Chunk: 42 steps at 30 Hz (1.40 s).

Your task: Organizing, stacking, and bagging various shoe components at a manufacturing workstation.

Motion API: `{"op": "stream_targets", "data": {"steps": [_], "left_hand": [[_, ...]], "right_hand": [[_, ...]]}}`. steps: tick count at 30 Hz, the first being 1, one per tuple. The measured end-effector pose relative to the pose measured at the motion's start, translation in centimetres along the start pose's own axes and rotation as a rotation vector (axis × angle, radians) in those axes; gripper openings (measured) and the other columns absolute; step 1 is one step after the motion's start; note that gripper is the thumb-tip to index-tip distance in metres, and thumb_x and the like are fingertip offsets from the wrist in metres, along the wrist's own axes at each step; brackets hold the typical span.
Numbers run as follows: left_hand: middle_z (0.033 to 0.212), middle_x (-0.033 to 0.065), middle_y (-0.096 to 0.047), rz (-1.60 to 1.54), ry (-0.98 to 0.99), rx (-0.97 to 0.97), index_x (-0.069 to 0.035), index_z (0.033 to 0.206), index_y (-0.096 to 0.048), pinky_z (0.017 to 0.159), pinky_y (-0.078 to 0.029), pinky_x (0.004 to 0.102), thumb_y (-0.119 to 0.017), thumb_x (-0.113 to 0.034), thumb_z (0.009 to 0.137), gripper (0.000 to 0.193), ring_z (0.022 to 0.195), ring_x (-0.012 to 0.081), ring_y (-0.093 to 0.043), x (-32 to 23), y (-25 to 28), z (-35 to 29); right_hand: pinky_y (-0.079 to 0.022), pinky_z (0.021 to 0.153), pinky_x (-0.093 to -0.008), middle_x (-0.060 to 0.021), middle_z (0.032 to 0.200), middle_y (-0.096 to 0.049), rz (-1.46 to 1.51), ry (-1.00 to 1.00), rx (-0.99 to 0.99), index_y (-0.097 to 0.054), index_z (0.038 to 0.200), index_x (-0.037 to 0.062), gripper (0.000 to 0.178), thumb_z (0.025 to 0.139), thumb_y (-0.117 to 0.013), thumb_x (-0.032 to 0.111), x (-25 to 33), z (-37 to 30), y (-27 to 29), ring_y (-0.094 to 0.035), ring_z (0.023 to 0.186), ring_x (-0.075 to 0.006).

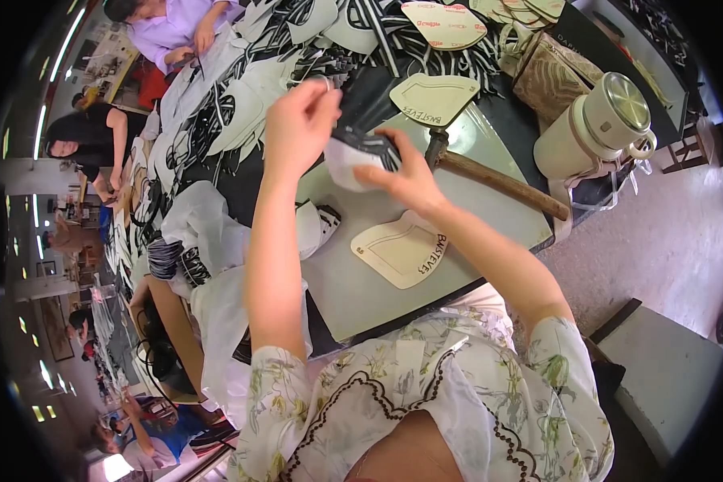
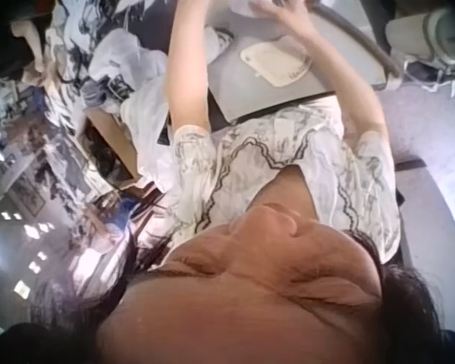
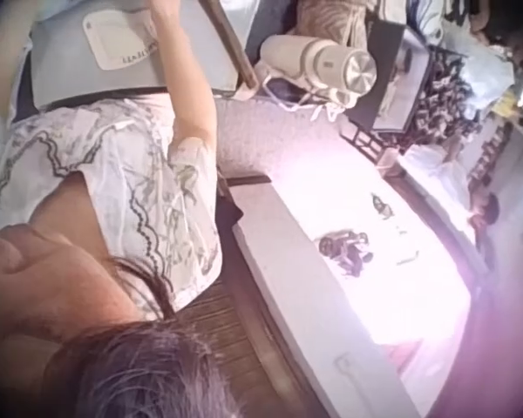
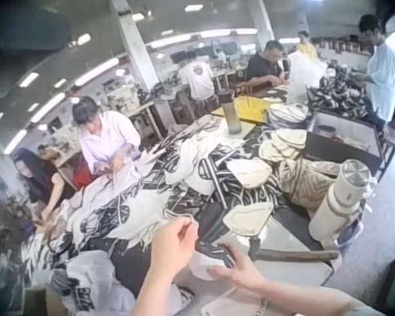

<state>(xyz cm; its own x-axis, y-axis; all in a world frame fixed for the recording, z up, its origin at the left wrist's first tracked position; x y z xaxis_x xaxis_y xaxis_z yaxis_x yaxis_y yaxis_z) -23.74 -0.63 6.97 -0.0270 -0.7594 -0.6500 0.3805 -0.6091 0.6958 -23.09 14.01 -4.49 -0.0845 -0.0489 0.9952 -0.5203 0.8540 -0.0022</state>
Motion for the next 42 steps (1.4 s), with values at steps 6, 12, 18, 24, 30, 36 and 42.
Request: {"op": "stream_targets", "data": {"steps": [6,12,18,24,30,36,42], "left_hand": [[0.084,0.0112,-0.071,-0.351,0.269,-0.153,0.002,0.097,-0.063,0.067,-0.051,0.0268,-0.063,-0.016,0.089,0.020,0.073,0.0158,-0.068,8.1,0.6,-5.4],[0.093,0.0158,-0.070,-0.117,0.007,0.023,-0.002,0.128,-0.048,0.074,-0.052,0.0368,-0.059,-0.024,0.089,0.046,0.087,0.0296,-0.067,2.4,-2.8,1.0],[0.070,0.0119,-0.067,0.189,0.016,-0.213,-0.006,0.112,-0.061,0.063,-0.050,0.0436,-0.058,-0.030,0.088,0.034,0.068,0.0327,-0.065,1.4,2.3,-1.1],[0.092,0.0112,-0.068,-0.021,0.289,-0.339,-0.001,0.114,-0.060,0.070,-0.051,0.0309,-0.068,-0.020,0.085,0.036,0.081,0.0191,-0.065,6.1,7.1,-13.1],[0.131,0.0249,-0.047,0.336,0.206,0.126,0.005,0.136,-0.038,0.097,-0.038,0.0439,-0.083,-0.022,0.064,0.089,0.121,0.0377,-0.043,7.6,2.2,-19.5],[0.120,0.0210,-0.052,0.282,0.202,0.143,0.002,0.133,-0.042,0.096,-0.040,0.0432,-0.083,-0.012,0.060,0.085,0.111,0.0389,-0.047,8.3,2.7,-17.8],[0.117,0.0174,-0.055,0.399,0.095,0.266,-0.002,0.129,-0.048,0.090,-0.045,0.0423,-0.082,-0.018,0.061,0.078,0.107,0.0366,-0.050,7.6,1.3,-16.2]], "right_hand": [[-0.045,0.087,-0.0295,-0.0135,0.107,-0.062,-0.249,-0.048,0.011,-0.057,0.117,-0.0038,0.060,0.079,-0.068,0.042,-0.9,3.8,1.0,-0.058,0.099,-0.0183],[-0.047,0.082,-0.0300,-0.0141,0.102,-0.065,-0.154,-0.091,0.144,-0.060,0.113,-0.0075,0.062,0.079,-0.068,0.044,-0.4,3.3,1.2,-0.060,0.092,-0.0194],[-0.038,0.102,-0.0360,-0.0214,0.129,-0.052,-0.437,0.045,0.130,-0.047,0.132,-0.0040,0.074,0.079,-0.068,0.043,0.2,4.1,1.6,-0.049,0.122,-0.0297],[-0.035,0.104,-0.0366,-0.0182,0.133,-0.051,-0.353,0.062,0.192,-0.044,0.136,0.0002,0.071,0.083,-0.067,0.041,0.4,4.1,1.3,-0.046,0.125,-0.0269],[-0.034,0.104,-0.0355,-0.0154,0.132,-0.050,-0.519,0.287,0.059,-0.047,0.133,0.0018,0.061,0.085,-0.067,0.033,3.5,2.8,1.9,-0.047,0.123,-0.0258],[-0.039,0.100,-0.0352,-0.0152,0.127,-0.053,-0.503,0.438,0.133,-0.051,0.127,0.0005,0.053,0.080,-0.070,0.018,6.9,-4.5,1.7,-0.050,0.119,-0.0257],[-0.043,0.095,-0.0379,-0.0153,0.126,-0.053,-0.704,0.429,0.292,-0.053,0.124,0.0013,0.056,0.076,-0.074,0.020,4.3,-9.6,0.8,-0.053,0.114,-0.0328]]}}
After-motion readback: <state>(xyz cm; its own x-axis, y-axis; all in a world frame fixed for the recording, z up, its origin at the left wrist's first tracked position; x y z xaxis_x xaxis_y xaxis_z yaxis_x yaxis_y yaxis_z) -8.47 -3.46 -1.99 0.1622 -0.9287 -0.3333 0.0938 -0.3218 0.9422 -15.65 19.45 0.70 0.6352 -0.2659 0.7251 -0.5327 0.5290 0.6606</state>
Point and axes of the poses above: each hand's wrist, its own z-axis towards the middle knuckle, its own y-axis out of the back of the hand, x = y × z, the point moved 9 cm from there along z, towards the middle knuckle
